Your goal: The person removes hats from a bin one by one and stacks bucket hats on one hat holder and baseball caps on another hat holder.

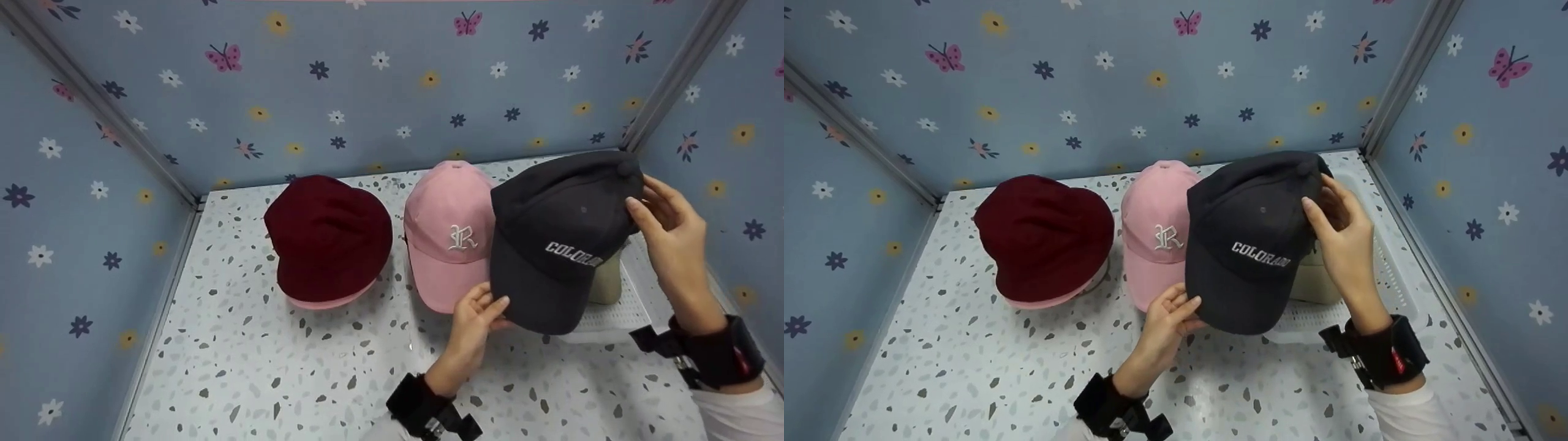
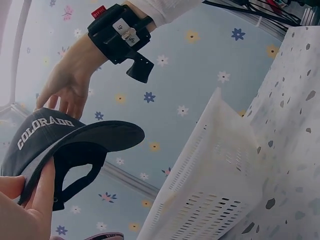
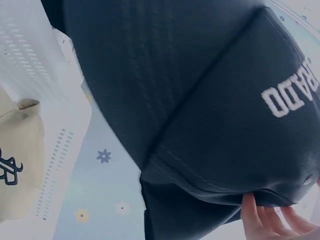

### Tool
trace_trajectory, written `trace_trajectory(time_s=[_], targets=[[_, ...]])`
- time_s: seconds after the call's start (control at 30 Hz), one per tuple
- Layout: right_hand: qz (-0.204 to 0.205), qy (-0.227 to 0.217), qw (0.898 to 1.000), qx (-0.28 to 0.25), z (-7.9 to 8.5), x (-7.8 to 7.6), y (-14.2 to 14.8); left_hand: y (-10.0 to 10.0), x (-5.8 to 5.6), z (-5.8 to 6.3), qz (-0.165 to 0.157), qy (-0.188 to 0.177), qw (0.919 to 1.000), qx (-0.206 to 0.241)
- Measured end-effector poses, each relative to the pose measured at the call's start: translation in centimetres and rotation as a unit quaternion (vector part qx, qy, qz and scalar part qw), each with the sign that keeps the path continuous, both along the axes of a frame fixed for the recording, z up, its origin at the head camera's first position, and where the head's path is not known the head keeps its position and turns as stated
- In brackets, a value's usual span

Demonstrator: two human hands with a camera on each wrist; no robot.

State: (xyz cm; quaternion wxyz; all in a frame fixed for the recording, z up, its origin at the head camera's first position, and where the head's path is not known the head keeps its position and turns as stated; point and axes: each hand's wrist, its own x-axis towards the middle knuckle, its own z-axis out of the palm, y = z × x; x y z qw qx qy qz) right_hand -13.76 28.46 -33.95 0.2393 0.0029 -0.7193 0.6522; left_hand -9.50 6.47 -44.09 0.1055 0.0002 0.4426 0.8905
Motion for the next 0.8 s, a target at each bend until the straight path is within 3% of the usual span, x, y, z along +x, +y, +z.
trace_trajectory(time_s=[0.13, 0.3, 0.5, 0.63, 0.8], targets=[[0.001, 0.043, 0.999, 0.022, -0.1, 0.3, -0.7, -0.6, -0.1, 0.4, -0.001, -0.012, 0.9998, 0.016], [0.026, 0.103, 0.994, 0.011, -0.7, 0.7, -1.4, -1.3, -0.3, 0.8, 0.003, -0.018, 0.999, 0.042], [0.007, 0.139, 0.99, 0.022, -1.5, 1.3, -2.5, -2.2, -0.3, 1.3, 0.007, -0.002, 0.9979, 0.064], [0.011, 0.138, 0.99, -0.003, -2.1, 1.5, -2.9, -2.6, -0.4, 1.5, 0.013, -0.007, 0.9961, 0.087], [0.019, 0.086, 0.996, -0.012, -2.8, 1.9, -3.4, -3.0, -0.5, 1.6, 0.023, -0.016, 0.994, 0.106]])
